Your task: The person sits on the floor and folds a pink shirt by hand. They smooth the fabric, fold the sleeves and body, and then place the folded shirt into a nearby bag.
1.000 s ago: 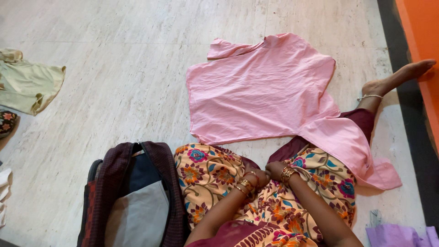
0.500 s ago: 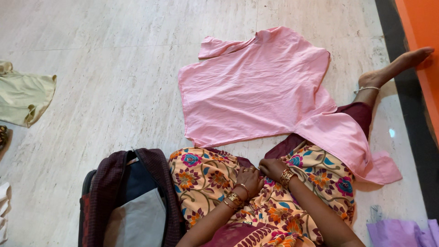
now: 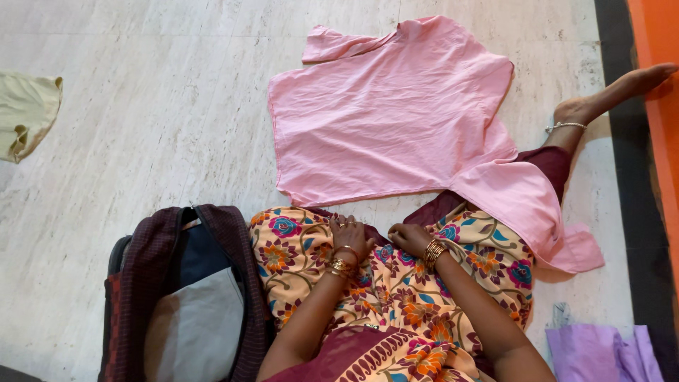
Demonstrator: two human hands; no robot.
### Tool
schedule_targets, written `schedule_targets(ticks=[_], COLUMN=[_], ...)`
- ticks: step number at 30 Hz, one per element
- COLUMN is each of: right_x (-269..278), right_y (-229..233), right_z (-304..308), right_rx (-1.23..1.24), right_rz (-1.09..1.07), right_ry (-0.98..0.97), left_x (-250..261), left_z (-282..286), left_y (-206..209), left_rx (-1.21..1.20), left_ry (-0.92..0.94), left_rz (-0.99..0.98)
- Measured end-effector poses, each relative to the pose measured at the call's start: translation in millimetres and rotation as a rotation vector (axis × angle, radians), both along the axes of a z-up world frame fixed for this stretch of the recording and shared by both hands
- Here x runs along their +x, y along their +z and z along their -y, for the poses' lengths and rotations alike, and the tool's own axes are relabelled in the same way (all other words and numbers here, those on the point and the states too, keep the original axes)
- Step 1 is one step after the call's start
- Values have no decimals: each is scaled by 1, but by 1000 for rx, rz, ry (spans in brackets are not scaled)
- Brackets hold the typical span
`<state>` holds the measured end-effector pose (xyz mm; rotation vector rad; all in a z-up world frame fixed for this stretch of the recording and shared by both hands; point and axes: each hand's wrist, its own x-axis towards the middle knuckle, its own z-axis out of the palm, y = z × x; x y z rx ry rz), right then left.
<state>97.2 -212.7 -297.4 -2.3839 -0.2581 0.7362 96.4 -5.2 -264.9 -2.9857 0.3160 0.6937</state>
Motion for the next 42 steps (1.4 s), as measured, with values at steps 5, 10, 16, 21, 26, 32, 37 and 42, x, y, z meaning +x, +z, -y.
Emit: schedule_targets(ticks=[5, 10, 16, 21, 26, 32, 37, 42], right_x=[10, 8, -7, 1, 1, 1, 0, 0], right_y=[-21, -17, -14, -62, -89, -98, -96, -77], right_z=[4, -4, -32, -18, -22, -21, -18, -20], right_rx=[97, 195, 734, 755, 790, 760, 636, 553], right_rz=[-66, -149, -429, -472, -422, -349, -271, -216], right_ry=[-46, -163, -378, -339, -361, -376, -332, -275], left_x=[0, -3, -19, -24, -31, -28, -26, -21], left_z=[7, 6, 34, 39, 39, 39, 33, 30], left_y=[-12, -33, -69, -75, -65, -60, -48, -42], left_rx=[-86, -256, -316, -411, -513, -513, -552, -565], left_ry=[-4, -1, -341, -357, -250, -279, -334, -353], left_rz=[45, 218, 181, 212, 339, 264, 215, 79])
